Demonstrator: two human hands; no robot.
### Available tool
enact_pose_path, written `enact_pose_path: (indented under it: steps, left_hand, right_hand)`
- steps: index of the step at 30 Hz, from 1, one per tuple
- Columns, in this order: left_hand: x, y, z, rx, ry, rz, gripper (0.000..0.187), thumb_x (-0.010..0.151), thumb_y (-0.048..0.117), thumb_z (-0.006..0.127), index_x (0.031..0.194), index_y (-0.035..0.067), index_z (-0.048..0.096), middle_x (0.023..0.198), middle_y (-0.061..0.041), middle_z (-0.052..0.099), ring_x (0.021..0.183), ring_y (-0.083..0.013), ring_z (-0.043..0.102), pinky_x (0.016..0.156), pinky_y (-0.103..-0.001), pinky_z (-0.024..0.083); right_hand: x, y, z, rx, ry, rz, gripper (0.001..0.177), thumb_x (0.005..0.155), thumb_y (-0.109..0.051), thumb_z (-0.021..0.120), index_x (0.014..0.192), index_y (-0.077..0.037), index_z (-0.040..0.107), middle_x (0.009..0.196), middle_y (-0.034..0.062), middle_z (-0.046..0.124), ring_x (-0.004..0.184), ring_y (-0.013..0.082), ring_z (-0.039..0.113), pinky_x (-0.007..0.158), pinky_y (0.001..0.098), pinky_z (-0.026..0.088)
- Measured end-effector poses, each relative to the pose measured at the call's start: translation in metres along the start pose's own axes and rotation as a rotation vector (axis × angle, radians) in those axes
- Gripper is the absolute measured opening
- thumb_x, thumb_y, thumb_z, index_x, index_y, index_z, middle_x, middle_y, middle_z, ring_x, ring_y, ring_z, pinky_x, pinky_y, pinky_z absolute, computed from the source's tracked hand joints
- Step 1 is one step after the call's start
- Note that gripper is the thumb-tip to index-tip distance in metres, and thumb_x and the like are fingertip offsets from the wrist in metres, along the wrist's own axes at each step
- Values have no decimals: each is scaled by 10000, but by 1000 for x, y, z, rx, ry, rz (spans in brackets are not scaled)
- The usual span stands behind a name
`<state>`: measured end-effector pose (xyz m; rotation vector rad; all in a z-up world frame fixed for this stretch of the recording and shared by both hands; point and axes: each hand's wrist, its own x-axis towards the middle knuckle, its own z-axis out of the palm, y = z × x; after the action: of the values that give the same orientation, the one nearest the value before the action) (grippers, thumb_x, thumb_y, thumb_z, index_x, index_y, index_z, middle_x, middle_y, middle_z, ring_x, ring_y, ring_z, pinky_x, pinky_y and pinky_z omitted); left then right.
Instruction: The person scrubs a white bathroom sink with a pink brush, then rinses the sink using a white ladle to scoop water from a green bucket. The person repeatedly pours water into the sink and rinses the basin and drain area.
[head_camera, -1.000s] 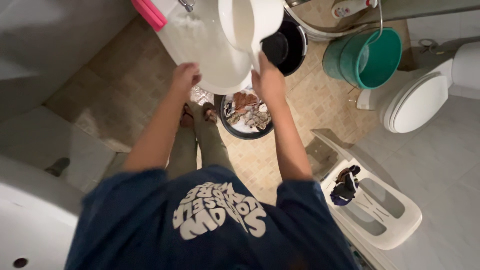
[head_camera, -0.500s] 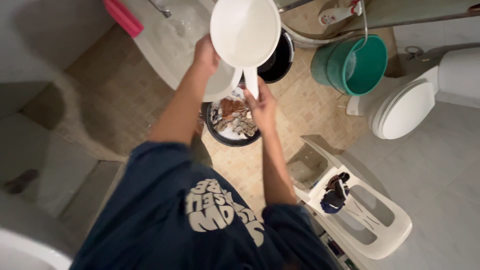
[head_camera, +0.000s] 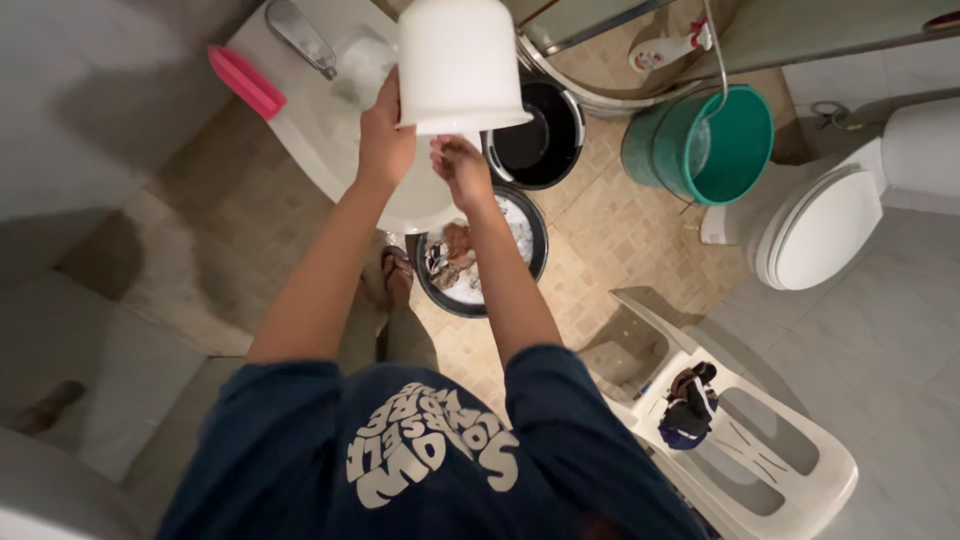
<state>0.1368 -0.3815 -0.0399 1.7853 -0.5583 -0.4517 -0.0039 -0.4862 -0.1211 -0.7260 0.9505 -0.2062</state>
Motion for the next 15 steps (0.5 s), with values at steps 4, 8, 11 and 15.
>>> enact_pose_path:
  steps: [4, 8, 11, 15]
  left_hand:
    - [-5, 21, -13, 49, -84, 50, 641, 1051, 114, 569, 1641, 108, 320, 1379, -206, 642, 1245, -380, 670, 1042, -416, 544]
    - [-12, 29, -26, 66, -56, 317, 652, 1080, 67, 594, 1649, 84, 277, 1592, -223, 499, 1414, -388, 566, 1168, -432, 482]
    - [-15, 11, -30, 159, 68, 337, 593, 1119, 76, 595, 1641, 77, 313, 1610, -203, 495, 1448, -362, 560, 1216, -406, 482]
    - [-9, -22, -50, 150, 310, 169, 502, 1144, 115, 626, 1596, 58, 418, 1571, -186, 558, 1452, -334, 599, 1212, -400, 499]
  right_hand:
    - [58, 0, 5, 11, 88, 40, 214, 1013, -176, 573, 1183, -47, 590, 1010, 52, 666, 914, 203, 631, 834, 376, 486]
    - [88, -6, 8, -32, 122, 30, 181, 1007, -191, 580, 1080, -32, 624, 888, 71, 656, 804, 229, 628, 748, 393, 482]
    - [90, -9, 11, -112, 147, 1, 193, 1003, -203, 586, 1003, -21, 649, 796, 85, 649, 721, 249, 625, 685, 405, 479]
    - [72, -34, 25, -458, 185, -207, 250, 997, -219, 594, 900, -7, 682, 674, 104, 640, 611, 274, 622, 599, 422, 475]
